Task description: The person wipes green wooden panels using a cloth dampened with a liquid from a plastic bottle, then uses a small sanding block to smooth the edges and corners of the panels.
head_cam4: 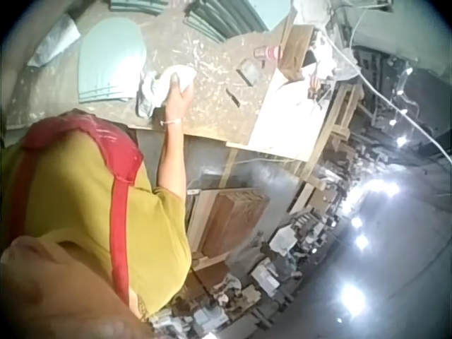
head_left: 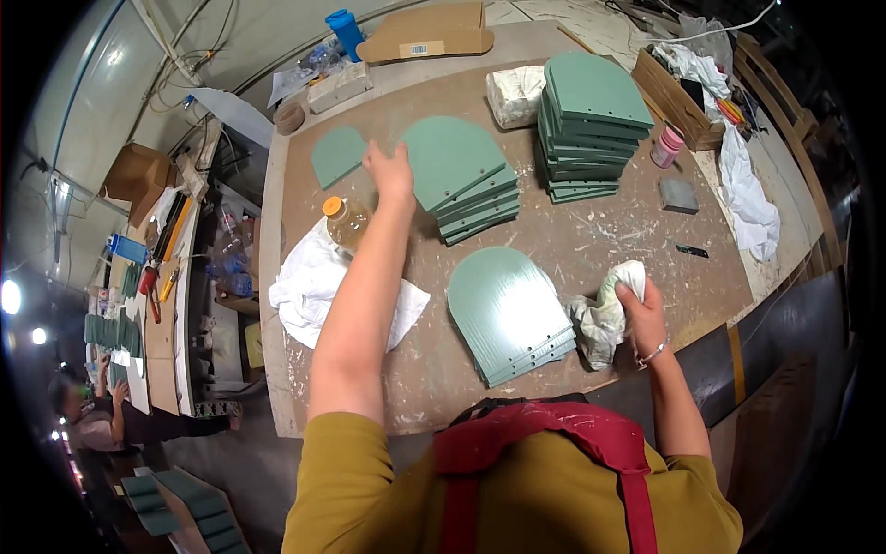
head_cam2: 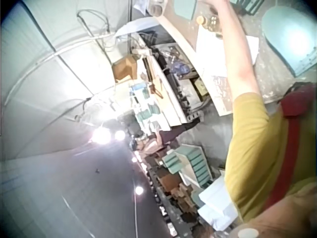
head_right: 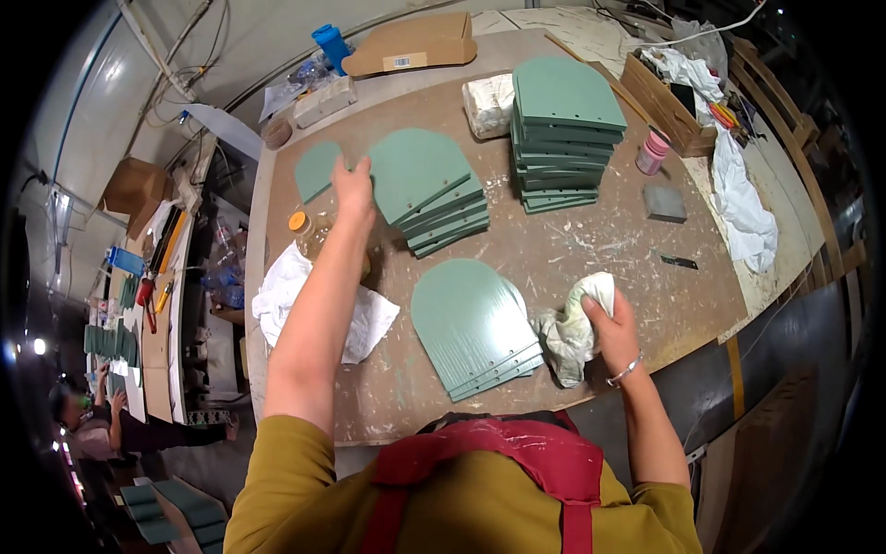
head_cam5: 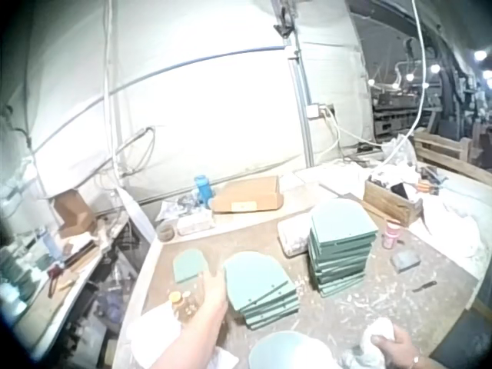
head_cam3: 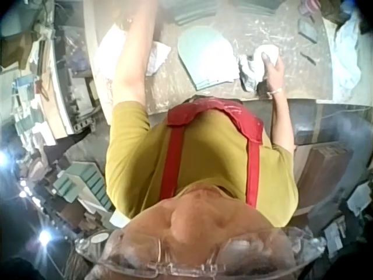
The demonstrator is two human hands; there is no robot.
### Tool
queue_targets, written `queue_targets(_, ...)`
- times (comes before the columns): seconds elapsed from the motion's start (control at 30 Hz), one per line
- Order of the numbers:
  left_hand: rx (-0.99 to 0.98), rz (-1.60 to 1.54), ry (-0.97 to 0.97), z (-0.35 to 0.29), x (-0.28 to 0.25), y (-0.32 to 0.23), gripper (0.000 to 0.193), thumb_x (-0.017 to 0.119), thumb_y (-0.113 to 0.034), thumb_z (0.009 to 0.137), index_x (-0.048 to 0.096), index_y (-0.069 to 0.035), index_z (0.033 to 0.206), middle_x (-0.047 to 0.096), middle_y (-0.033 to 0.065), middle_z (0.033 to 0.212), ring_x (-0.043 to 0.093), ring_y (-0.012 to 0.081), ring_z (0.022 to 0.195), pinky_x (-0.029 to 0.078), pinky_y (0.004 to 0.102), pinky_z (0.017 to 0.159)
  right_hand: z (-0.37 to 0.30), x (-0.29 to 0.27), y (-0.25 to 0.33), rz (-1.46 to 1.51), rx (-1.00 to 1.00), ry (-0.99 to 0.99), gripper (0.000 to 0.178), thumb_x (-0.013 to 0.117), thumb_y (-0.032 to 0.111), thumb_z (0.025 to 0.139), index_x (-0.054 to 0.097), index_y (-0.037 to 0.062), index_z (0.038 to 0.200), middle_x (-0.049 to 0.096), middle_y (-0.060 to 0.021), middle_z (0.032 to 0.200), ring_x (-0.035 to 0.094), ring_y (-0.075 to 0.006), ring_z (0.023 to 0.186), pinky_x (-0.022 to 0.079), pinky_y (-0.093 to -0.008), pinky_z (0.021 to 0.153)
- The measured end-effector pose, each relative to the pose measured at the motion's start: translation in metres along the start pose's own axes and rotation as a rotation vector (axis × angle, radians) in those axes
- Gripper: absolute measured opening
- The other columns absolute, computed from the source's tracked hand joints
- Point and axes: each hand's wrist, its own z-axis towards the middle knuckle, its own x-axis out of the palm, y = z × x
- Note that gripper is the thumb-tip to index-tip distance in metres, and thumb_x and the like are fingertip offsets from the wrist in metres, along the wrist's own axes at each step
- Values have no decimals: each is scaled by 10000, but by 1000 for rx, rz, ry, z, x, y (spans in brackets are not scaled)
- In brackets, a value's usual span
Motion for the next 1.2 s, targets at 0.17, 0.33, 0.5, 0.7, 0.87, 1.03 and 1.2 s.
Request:
queue_targets(0.17, 7, -163, 791, -144, -5, -69, 369, 514, -260, 983, 536, -21, 1263, 587, 52, 1175, 586, 150, 935, 480, 271, 781, -1, -10, 36, 209, -5, -91, 277, 608, 76, 910, 582, 19, 1179, 649, -13, 1057, 603, -104, 942, 475, -269, 832)
queue_targets(0.33, -118, 34, 1086, -221, -23, -58, 611, 405, -472, 1003, 269, -135, 1494, 347, 110, 1474, 502, 191, 1157, 485, 321, 874, 17, 18, 76, 108, -151, 49, 182, 654, 66, 889, 657, 26, 1067, 669, 20, 973, 606, -75, 877, 485, -243, 731)
queue_targets(0.5, -237, -106, 918, -259, -3, -47, 657, 323, -564, 995, 221, -166, 1508, 329, 124, 1494, 454, 252, 1275, 473, 416, 962, 13, 35, 121, -376, -631, 191, 381, 497, -112, 697, 661, -25, 1030, 642, -159, 1097, 653, -268, 968, 503, -309, 854)
queue_targets(0.7, -682, -803, 742, -283, 28, -57, 486, 316, -426, 1038, 481, -66, 1320, 558, 90, 1300, 562, 233, 1171, 462, 394, 1014, 3, 32, 99, -198, -436, 375, 310, 625, 24, 853, 604, -28, 1157, 624, -139, 1136, 610, -241, 1052, 448, -300, 927)
queue_targets(0.87, -812, -1017, 749, -305, 41, -47, 541, 362, -463, 1012, 475, -40, 1330, 567, 109, 1305, 549, 259, 1205, 437, 417, 1042, 10, 0, 64, 484, 56, 305, 447, 603, 136, 919, 473, -7, 1322, 582, -102, 1238, 582, -214, 1128, 433, -325, 1000)
queue_targets(1.03, -326, -332, 764, -328, 43, -29, 362, 414, -273, 1031, 531, -24, 1267, 621, 101, 1208, 596, 215, 1090, 444, 342, 958, 7, -24, 36, 732, 337, 425, 460, 567, 153, 947, 423, -16, 1350, 540, -124, 1324, 549, -247, 1201, 418, -386, 1055)
queue_targets(1.2, 364, 409, 511, -335, 7, -38, 423, 593, -207, 910, 497, 2, 1266, 500, 205, 1275, 515, 358, 1154, 412, 381, 974, 60, -56, 43, 820, 317, 313, 416, 515, 148, 976, 426, -19, 1347, 554, -146, 1307, 549, -265, 1204, 434, -400, 1050)
